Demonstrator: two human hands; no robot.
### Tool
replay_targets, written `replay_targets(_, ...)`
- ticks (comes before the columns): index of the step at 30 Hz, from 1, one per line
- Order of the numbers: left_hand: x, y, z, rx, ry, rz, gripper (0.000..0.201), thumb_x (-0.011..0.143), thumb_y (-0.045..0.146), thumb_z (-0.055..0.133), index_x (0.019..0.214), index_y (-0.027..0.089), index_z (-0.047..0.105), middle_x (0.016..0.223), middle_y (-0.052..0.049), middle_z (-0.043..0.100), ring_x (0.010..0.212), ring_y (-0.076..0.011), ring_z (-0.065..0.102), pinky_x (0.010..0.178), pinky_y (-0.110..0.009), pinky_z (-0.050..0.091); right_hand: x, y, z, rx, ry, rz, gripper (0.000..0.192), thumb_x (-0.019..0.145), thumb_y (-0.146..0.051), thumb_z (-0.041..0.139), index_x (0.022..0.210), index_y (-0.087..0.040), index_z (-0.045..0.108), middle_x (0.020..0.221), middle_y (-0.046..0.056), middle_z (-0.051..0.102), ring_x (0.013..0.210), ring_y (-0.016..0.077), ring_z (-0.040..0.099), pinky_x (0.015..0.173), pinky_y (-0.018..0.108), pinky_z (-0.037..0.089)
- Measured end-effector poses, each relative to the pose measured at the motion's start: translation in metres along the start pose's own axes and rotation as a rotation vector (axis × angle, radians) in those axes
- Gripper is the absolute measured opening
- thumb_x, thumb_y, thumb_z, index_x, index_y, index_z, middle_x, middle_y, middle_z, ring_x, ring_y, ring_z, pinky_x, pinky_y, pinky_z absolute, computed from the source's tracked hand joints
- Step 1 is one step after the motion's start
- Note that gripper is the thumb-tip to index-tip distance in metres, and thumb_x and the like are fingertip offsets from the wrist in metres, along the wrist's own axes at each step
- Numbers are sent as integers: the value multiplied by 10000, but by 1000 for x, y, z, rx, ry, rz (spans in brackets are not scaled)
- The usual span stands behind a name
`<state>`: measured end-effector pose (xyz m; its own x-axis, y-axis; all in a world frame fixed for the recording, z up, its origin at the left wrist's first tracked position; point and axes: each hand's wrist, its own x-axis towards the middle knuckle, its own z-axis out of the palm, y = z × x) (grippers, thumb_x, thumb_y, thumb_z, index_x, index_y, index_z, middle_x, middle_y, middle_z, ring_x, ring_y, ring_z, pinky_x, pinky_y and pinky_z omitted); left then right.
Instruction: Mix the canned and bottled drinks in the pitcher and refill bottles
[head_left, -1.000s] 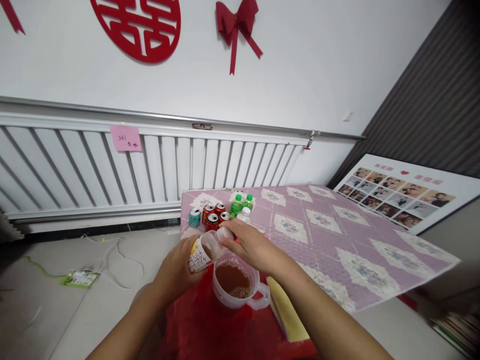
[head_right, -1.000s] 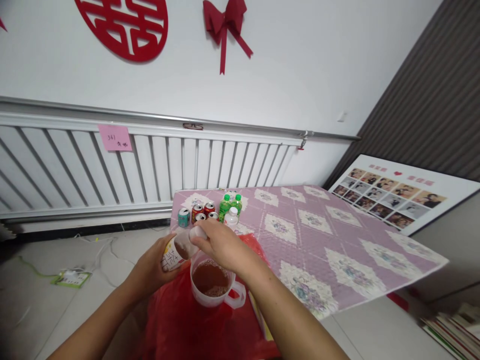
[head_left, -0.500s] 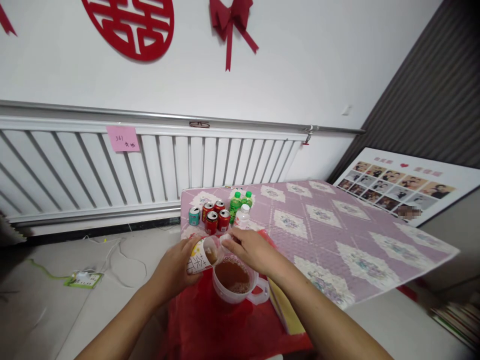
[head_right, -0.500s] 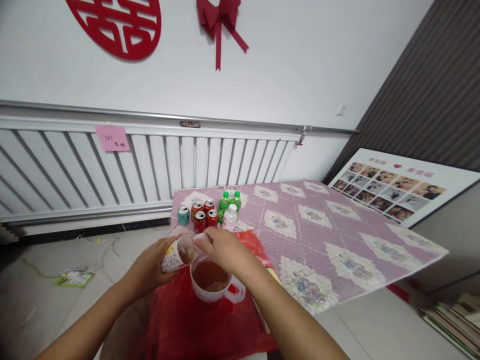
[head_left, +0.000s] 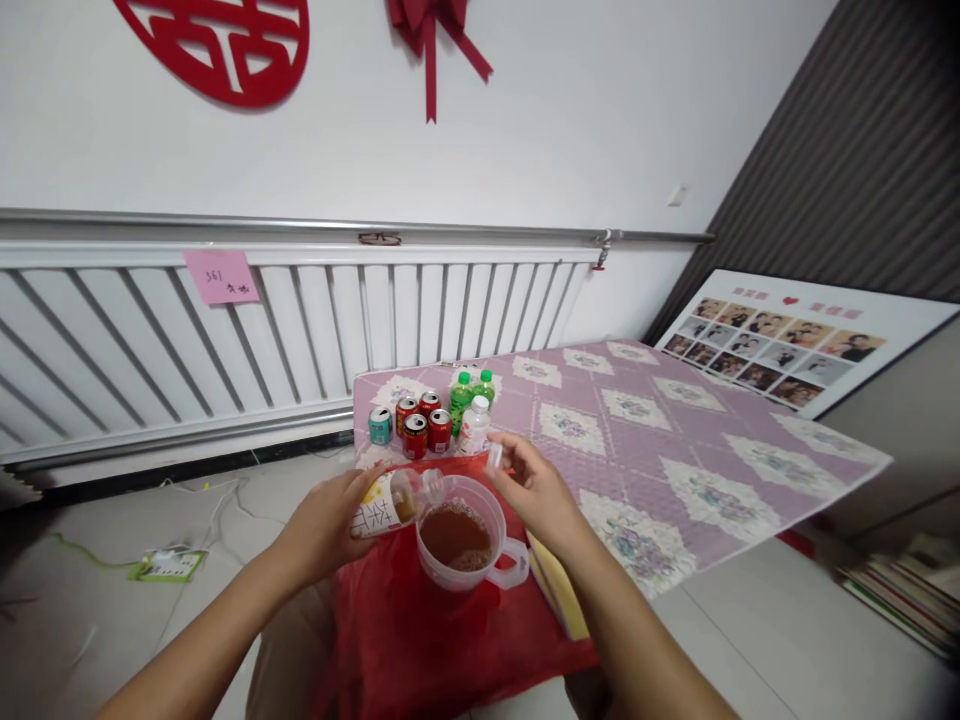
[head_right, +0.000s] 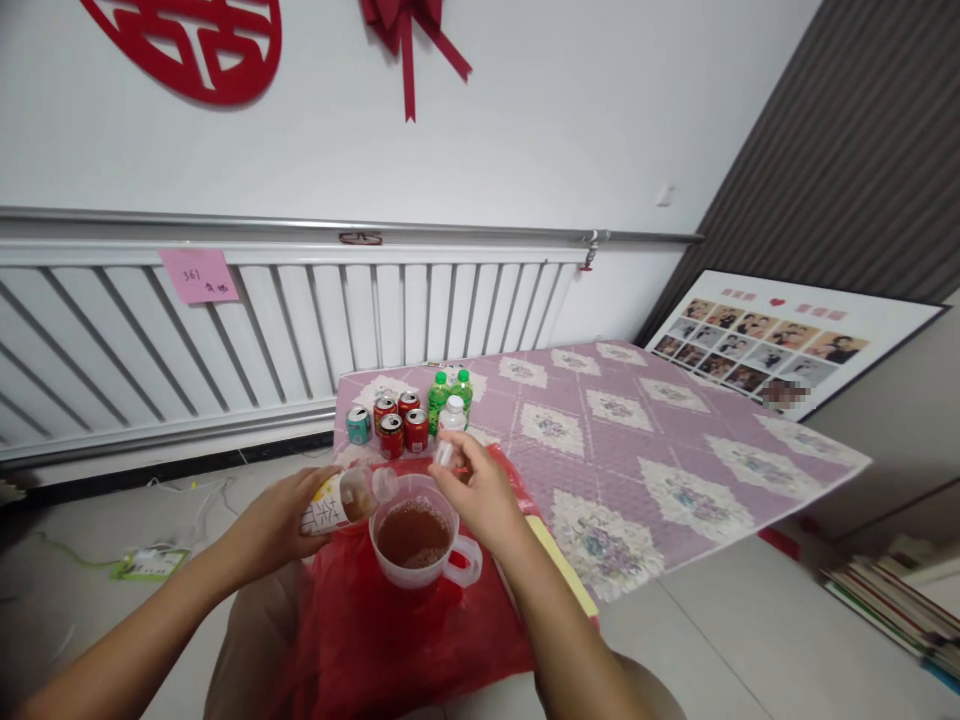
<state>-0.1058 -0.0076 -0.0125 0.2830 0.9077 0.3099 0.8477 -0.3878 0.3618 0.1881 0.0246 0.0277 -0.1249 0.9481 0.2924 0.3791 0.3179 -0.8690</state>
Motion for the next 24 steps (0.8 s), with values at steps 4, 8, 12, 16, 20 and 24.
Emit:
replay_targets(4, 7, 3, -16, 207, -188, 48, 741, 774, 311, 697, 1451, 262, 403, 1301, -116, 636, 1107, -330, 637, 914, -429, 487, -25, 38, 22, 98, 210, 112, 443, 808, -437, 622, 1181, -200, 603, 869, 25, 628, 766, 194, 602, 703, 330, 509)
replay_targets(8, 15, 8, -28, 310, -254, 79, 718, 766, 265, 687, 1431, 263, 414, 1347, -118, 605, 1169, -326, 605, 962, -444, 454, -42, 65, 36, 47, 262, 136, 447, 823, -439, 616, 1199, -198, 603, 1030, 82, 685, 902, 236, 649, 790, 373, 530)
replay_targets(12, 19, 10, -33, 366, -275, 116, 690, 772, 246, 679, 1413, 266, 425, 1361, -114, 593, 1223, -315, 571, 962, -453, 431, -46, 71, 37, -45, 263, 61, 416, 838, -403, 606, 1203, -203, 601, 1165, 115, 680, 1056, 269, 636, 937, 442, 499)
replay_targets(16, 22, 13, -38, 415, -279, 149, 671, 769, 215, 677, 1394, 284, 442, 1345, -99, 600, 1209, -294, 575, 933, -440, 420, -46, 71, 36, -72, 261, 49, 419, 851, -387, 584, 1222, -192, 589, 1201, 134, 669, 1089, 283, 631, 894, 437, 527)
replay_targets(20, 26, 18, -43, 441, -290, 179, 657, 769, 219, 695, 1378, 281, 456, 1326, -90, 606, 1194, -287, 581, 928, -426, 412, -48, 73, 38, -57, 269, 50, 423, 853, -387, 584, 1233, -201, 578, 1207, 136, 670, 1097, 283, 634, 854, 421, 545)
replay_targets(24, 29, 23, -47, 475, -300, 200, 672, 771, 228, 702, 1390, 283, 445, 1335, -97, 600, 1173, -294, 588, 930, -426, 404, -49, 74, 38, -46, 269, 59, 434, 858, -400, 572, 1241, -196, 564, 1227, 146, 659, 1100, 284, 633, 873, 441, 538)
